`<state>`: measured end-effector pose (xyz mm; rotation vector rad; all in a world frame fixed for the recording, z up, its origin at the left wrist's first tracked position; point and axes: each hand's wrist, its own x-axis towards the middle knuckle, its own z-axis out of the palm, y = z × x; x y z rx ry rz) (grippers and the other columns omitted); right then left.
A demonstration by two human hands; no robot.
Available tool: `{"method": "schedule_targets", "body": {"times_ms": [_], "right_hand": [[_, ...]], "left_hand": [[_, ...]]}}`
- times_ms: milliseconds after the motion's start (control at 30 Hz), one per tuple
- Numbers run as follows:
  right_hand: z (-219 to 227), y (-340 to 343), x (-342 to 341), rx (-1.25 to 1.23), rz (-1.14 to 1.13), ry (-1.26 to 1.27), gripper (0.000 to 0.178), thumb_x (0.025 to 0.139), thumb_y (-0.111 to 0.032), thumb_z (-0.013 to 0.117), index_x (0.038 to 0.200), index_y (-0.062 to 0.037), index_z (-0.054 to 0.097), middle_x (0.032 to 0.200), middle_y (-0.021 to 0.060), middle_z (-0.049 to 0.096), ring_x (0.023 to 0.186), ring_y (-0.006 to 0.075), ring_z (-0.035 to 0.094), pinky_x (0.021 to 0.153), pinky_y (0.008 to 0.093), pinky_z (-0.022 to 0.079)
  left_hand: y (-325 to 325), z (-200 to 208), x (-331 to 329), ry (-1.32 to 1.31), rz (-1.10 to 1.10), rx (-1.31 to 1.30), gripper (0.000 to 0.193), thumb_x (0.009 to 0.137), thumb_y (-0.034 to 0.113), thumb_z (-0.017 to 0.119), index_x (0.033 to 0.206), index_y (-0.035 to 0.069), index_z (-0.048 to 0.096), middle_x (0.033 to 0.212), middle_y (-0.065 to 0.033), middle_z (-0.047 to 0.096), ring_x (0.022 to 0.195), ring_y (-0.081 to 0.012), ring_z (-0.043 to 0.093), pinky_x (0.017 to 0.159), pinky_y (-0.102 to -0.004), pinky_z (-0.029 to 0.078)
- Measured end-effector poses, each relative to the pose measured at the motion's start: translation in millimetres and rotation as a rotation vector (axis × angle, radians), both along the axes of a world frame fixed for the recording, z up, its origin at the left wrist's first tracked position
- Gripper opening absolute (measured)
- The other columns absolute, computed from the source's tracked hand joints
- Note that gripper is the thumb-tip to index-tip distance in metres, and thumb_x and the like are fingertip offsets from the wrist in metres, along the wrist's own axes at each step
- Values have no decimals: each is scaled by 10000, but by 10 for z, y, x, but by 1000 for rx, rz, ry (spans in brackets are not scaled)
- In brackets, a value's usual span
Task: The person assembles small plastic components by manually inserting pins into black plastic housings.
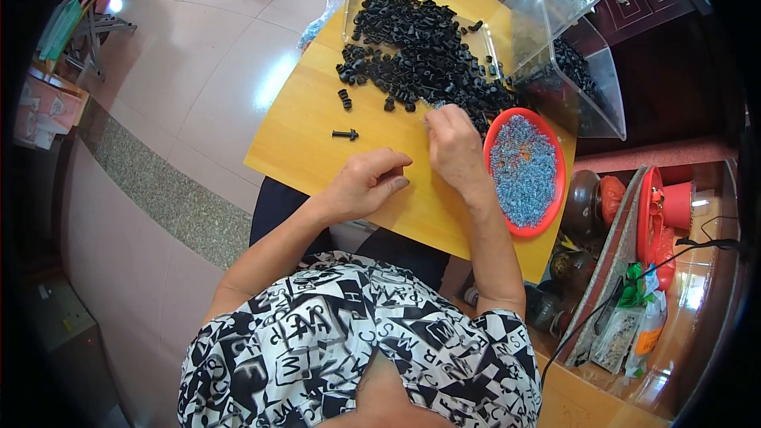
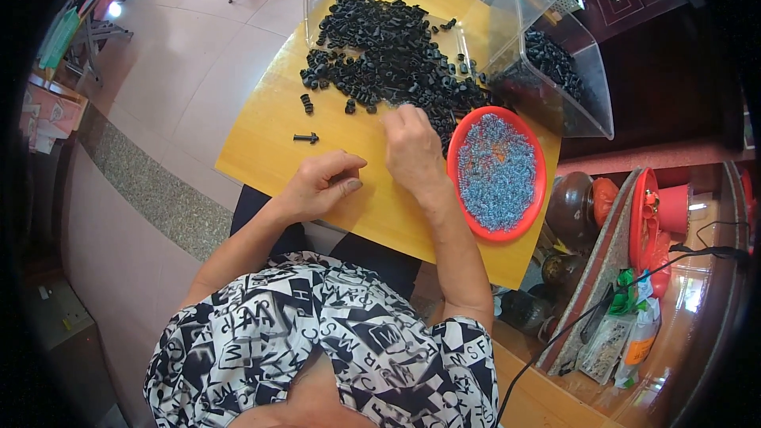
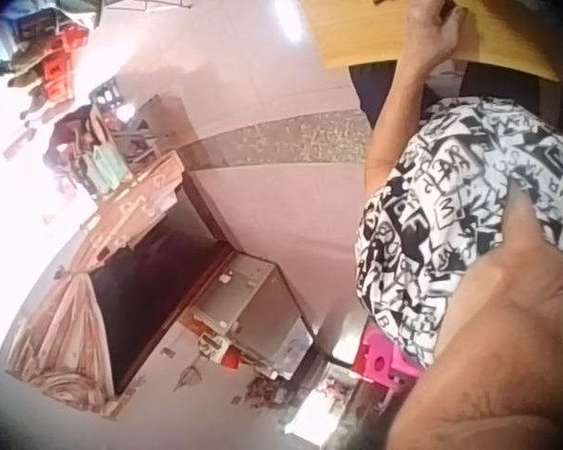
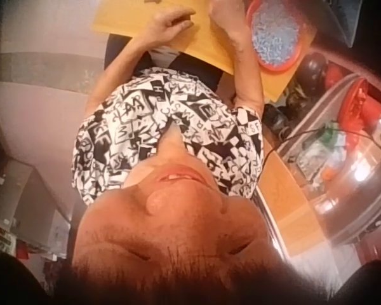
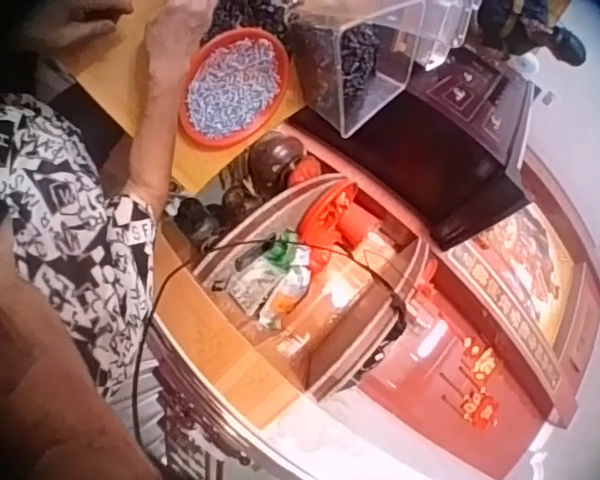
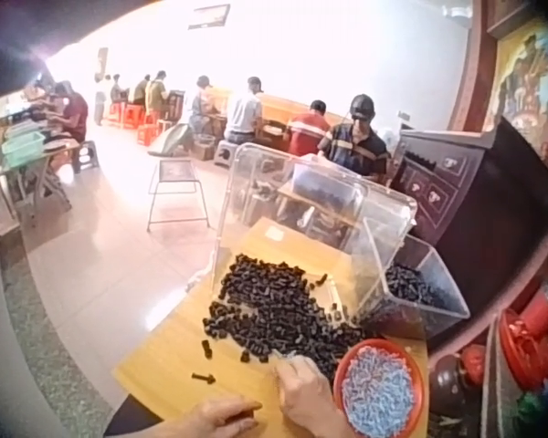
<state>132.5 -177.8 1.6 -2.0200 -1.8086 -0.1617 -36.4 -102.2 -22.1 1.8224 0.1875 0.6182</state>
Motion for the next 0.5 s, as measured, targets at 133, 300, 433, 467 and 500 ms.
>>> {"method": "schedule_targets", "body": {"times_ms": [133,300,433,467,500], "right_hand": [[126,-1,-38,59,-14,55,186,691,34,579,872,7,542,837,155,530,800,322,532,694,379,445],[107,-100,11,55,-34,143,223,680,28,604,897,14,551,857,156,536,822,320,538,714,367,449],[109,-107,-33,16,-45,158,222,682,30,601,899,15,554,873,158,539,826,319,539,717,363,449],[89,-94,-61,14,-9,136,222,680,29,600,897,13,555,862,156,537,824,318,539,716,363,450],[69,-80,-88,12,27,115,222,679,27,600,896,12,557,851,154,535,822,318,539,715,363,451]], "left_hand": [[9,-25,1,37,35,-21,236,733,-4,616,960,-28,556,730,-107,559,666,-193,568,606,-287,458],[-5,-181,71,-58,168,-438,310,777,-31,575,1077,-49,496,866,-82,565,793,-141,559,711,-250,465],[16,-143,86,-80,180,-613,335,817,-41,526,1142,-52,447,949,-74,544,852,-123,548,766,-232,461],[15,-125,85,-124,198,-686,332,810,-52,525,1134,-57,453,931,-75,551,847,-122,547,758,-230,463],[17,-137,75,-121,199,-683,332,810,-52,525,1134,-57,453,931,-75,551,847,-122,547,758,-230,463]]}}
